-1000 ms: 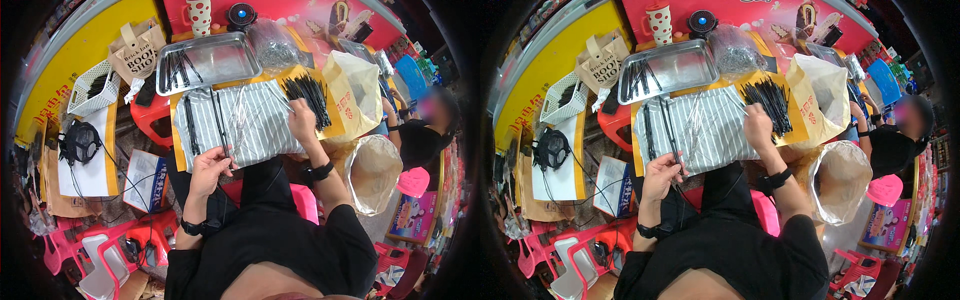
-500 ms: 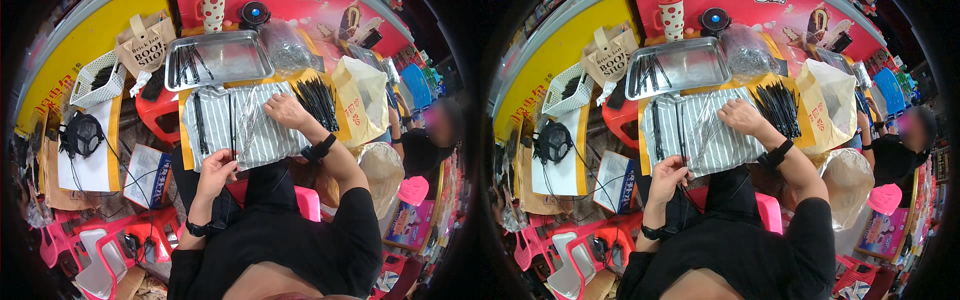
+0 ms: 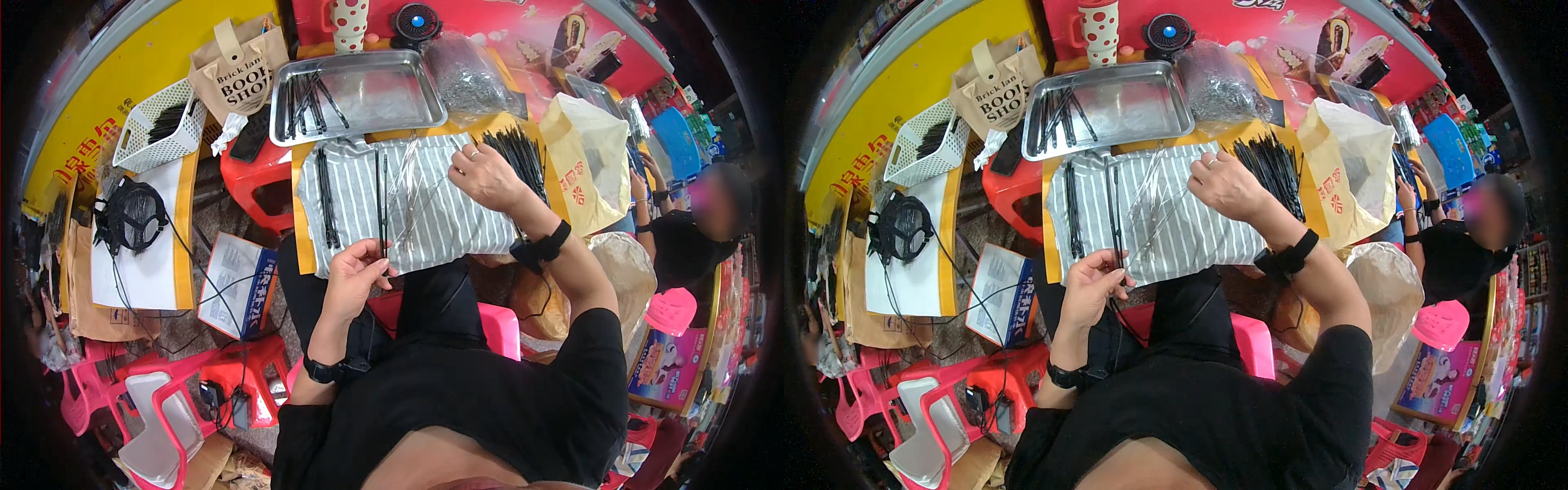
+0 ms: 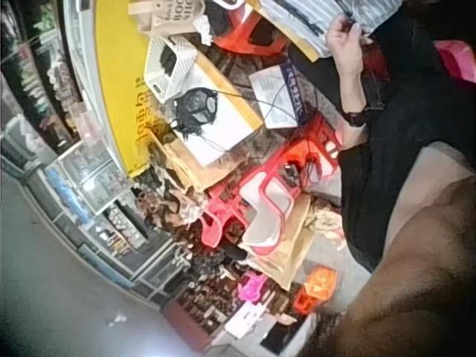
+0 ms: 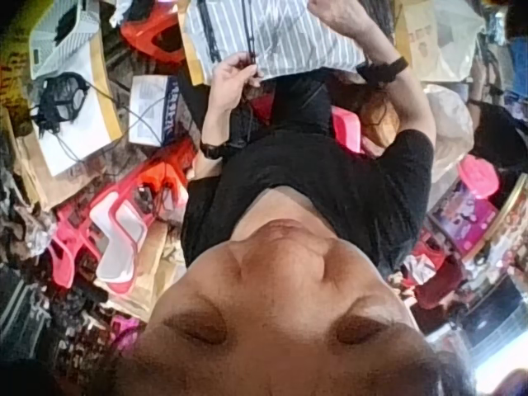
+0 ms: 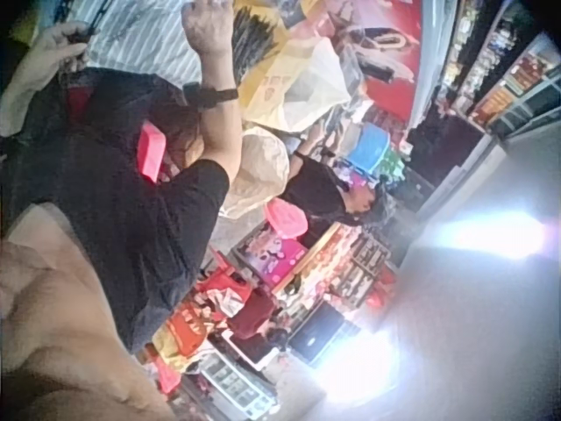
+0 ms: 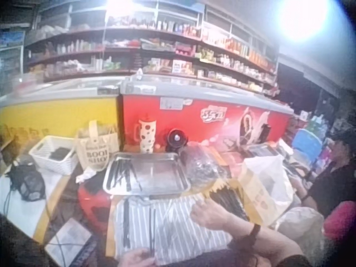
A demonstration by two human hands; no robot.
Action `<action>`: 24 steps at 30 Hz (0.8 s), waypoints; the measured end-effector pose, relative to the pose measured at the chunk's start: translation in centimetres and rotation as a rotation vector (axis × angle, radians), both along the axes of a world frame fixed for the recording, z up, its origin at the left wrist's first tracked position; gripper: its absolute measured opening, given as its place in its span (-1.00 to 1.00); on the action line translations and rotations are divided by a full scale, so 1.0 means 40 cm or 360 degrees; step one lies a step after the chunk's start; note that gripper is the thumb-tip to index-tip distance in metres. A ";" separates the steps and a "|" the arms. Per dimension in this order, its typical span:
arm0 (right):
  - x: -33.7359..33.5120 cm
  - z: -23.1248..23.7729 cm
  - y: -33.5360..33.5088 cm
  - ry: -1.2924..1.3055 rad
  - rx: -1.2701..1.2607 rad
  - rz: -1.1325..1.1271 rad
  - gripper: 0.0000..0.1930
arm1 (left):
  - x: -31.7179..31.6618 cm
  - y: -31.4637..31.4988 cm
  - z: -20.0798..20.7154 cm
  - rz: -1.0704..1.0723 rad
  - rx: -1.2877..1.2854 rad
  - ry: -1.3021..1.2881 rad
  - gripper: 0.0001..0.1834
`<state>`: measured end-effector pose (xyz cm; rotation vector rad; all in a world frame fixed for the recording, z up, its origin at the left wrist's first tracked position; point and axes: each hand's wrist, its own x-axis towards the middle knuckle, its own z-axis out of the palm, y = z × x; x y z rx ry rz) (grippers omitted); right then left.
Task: The recorder extracts bundles of black zip ties from large sacks and organizes them on a workspace table.
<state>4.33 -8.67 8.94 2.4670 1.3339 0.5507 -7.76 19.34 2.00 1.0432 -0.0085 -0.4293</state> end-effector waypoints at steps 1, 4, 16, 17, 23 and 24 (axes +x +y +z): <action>-0.010 0.006 0.006 -0.0030 -0.0006 0.0026 -0.92 | -0.002 -0.004 0.001 0.0020 -0.0003 -0.0008 -0.71; -0.035 0.011 0.014 -0.0016 0.0011 -0.0019 -0.92 | -0.008 -0.009 0.001 0.0044 -0.0017 -0.0035 -0.71; -0.212 -0.038 0.041 0.0183 0.0210 -0.0271 -0.90 | -0.021 -0.005 -0.007 0.0092 -0.0082 -0.0039 -0.74; -0.218 -0.050 0.042 0.0181 0.0209 -0.0273 -0.90 | -0.021 -0.007 -0.009 0.0095 -0.0099 -0.0042 -0.75; -0.251 -0.115 0.059 0.0272 0.0491 -0.0588 -0.90 | -0.022 -0.012 -0.003 0.0119 -0.0089 -0.0042 -0.75; -0.250 -0.121 0.061 0.0236 0.0564 -0.0646 -0.91 | -0.022 -0.011 -0.006 0.0117 -0.0085 -0.0040 -0.75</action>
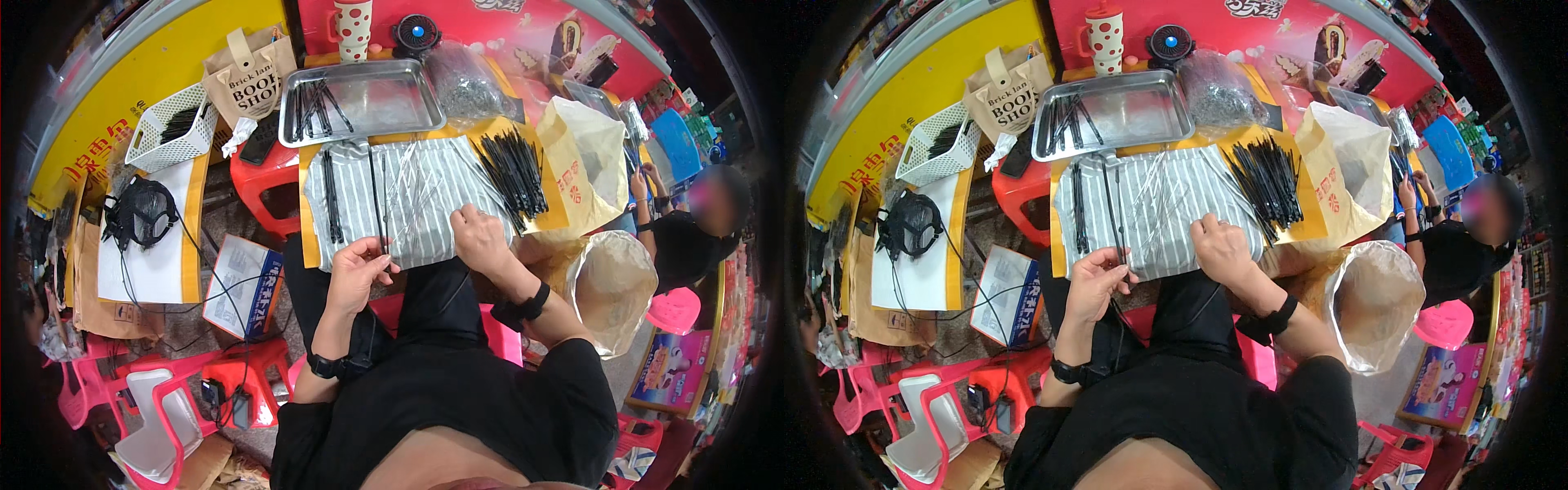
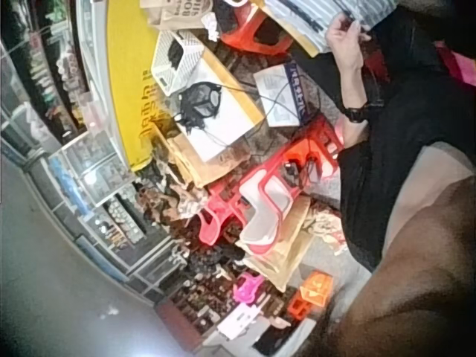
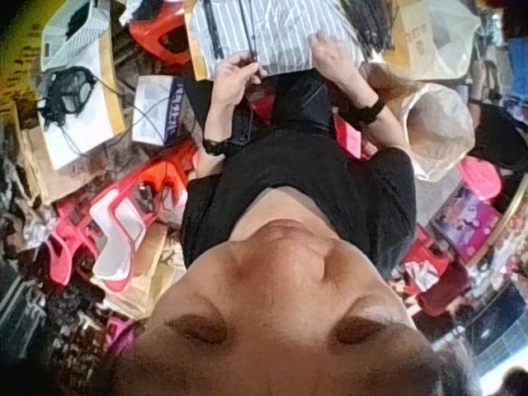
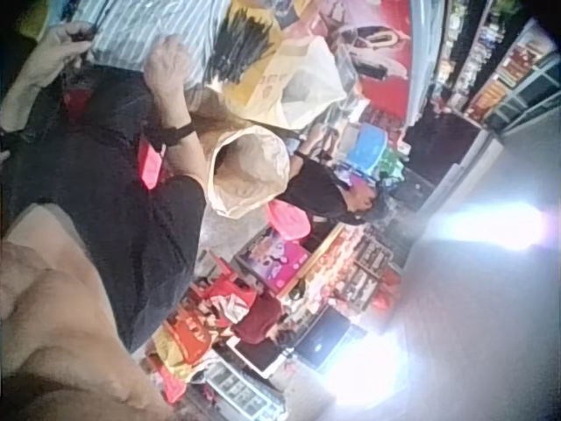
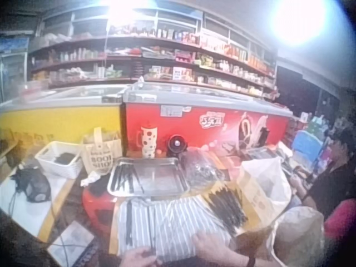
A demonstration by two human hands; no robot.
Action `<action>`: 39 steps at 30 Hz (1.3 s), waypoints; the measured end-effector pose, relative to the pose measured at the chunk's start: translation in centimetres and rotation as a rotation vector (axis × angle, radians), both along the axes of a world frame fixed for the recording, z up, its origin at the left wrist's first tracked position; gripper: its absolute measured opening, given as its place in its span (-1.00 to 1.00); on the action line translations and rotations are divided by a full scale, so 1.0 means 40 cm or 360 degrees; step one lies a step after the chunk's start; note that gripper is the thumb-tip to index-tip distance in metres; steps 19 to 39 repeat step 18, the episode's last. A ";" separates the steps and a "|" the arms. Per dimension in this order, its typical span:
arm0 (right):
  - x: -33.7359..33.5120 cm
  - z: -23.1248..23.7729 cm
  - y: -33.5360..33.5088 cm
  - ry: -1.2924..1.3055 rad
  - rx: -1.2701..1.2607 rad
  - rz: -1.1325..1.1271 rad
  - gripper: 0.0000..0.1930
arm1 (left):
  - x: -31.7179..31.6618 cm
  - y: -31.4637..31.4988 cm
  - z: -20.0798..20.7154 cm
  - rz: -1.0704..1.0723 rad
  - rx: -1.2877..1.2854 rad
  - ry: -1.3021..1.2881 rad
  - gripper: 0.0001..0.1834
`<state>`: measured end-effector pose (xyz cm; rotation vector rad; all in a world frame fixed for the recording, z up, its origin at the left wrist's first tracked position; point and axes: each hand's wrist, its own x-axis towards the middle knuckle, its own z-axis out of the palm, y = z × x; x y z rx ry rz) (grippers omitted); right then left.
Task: The recorder extracts bundles of black zip ties from large sacks and organizes them on a workspace table.
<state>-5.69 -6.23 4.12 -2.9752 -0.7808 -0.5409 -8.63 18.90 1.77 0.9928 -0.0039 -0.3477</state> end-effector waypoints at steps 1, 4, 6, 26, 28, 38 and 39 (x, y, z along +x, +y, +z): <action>-0.001 -0.003 0.003 -0.0037 0.0060 -0.0070 -0.91 | 0.002 0.002 -0.005 -0.0005 0.0005 -0.0001 -0.75; -0.005 -0.006 0.011 0.0108 0.0022 -0.0016 -0.90 | 0.002 -0.002 -0.001 -0.0010 0.0011 0.0002 -0.75; -0.004 0.003 0.015 0.0075 0.0021 -0.0004 -0.90 | 0.002 -0.006 0.000 -0.0006 0.0011 0.0007 -0.75; 0.007 0.001 0.005 0.0136 0.0065 0.0007 -0.85 | 0.017 -0.004 -0.015 -0.0010 0.0021 0.0052 -0.74; 0.007 0.001 0.005 0.0136 0.0065 0.0007 -0.85 | 0.017 -0.004 -0.015 -0.0010 0.0021 0.0052 -0.74; 0.007 0.001 0.005 0.0136 0.0065 0.0007 -0.85 | 0.017 -0.004 -0.015 -0.0010 0.0021 0.0052 -0.74; 0.007 0.001 0.005 0.0136 0.0065 0.0007 -0.85 | 0.017 -0.004 -0.015 -0.0010 0.0021 0.0052 -0.74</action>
